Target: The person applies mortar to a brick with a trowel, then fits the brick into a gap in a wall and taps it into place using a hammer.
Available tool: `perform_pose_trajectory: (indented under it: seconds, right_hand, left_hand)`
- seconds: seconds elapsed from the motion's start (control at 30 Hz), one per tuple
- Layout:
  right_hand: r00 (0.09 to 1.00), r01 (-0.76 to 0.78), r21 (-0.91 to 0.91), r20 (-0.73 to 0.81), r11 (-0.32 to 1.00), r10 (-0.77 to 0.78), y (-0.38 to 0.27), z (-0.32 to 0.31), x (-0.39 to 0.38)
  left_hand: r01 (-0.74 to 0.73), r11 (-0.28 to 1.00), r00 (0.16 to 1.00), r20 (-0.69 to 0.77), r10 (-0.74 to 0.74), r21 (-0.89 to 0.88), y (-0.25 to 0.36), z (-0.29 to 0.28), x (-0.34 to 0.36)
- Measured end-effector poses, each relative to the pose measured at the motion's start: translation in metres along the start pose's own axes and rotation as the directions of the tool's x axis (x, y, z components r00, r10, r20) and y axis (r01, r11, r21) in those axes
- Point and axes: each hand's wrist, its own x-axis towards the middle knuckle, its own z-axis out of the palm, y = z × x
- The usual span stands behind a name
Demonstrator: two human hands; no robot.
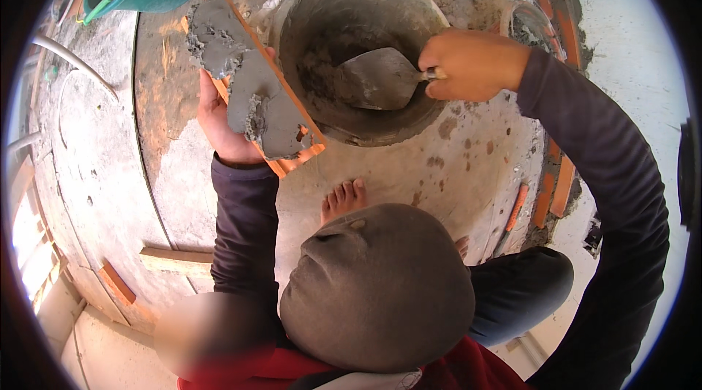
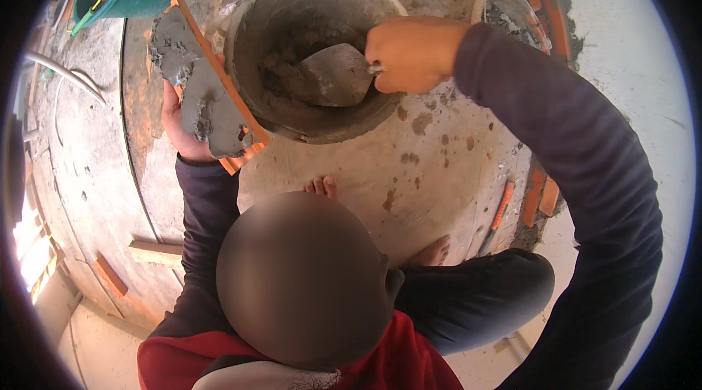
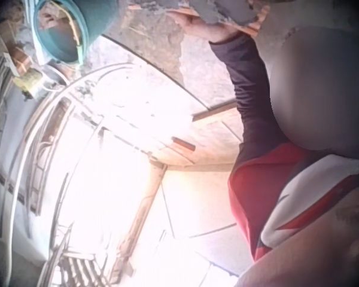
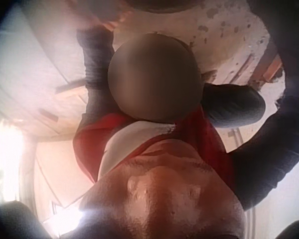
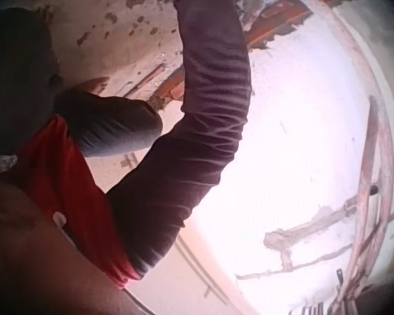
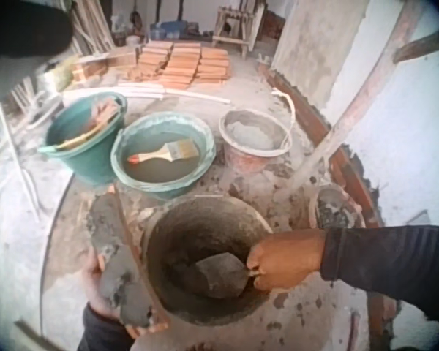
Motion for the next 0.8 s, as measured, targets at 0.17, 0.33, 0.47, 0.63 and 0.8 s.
perform_pose_trajectory:
  seconds: [0.17, 0.33, 0.47, 0.63, 0.8]
  right_hand:
    - [0.951, 0.147, 0.129, -0.292, 0.981, -0.104, 0.043, 0.033, -0.036]
    - [0.955, -0.006, 0.508, -0.252, 0.861, 0.155, 0.059, 0.068, -0.096]
    - [0.672, 0.243, 0.369, -0.731, 0.897, 0.119, 0.085, 0.142, -0.165]
    - [0.602, -0.096, 0.635, -0.576, 0.767, 0.552, 0.072, 0.242, -0.278]
    - [0.282, -0.426, 0.722, -0.467, 0.546, 0.838, 0.010, 0.432, -0.381]
  left_hand:
    - [0.006, 0.998, 0.995, -0.095, -0.001, 0.056, 0.007, -0.011, -0.002]
    - [0.108, 0.989, 0.985, -0.147, -0.093, 0.103, 0.022, -0.017, -0.004]
    - [0.006, 0.906, 0.967, -0.234, 0.103, 0.423, -0.009, 0.041, 0.002]
    - [0.057, 0.884, 0.981, -0.189, 0.037, 0.465, -0.021, 0.067, 0.024]
    - [0.069, 0.854, 0.993, -0.120, -0.008, 0.515, -0.078, 0.124, 0.047]
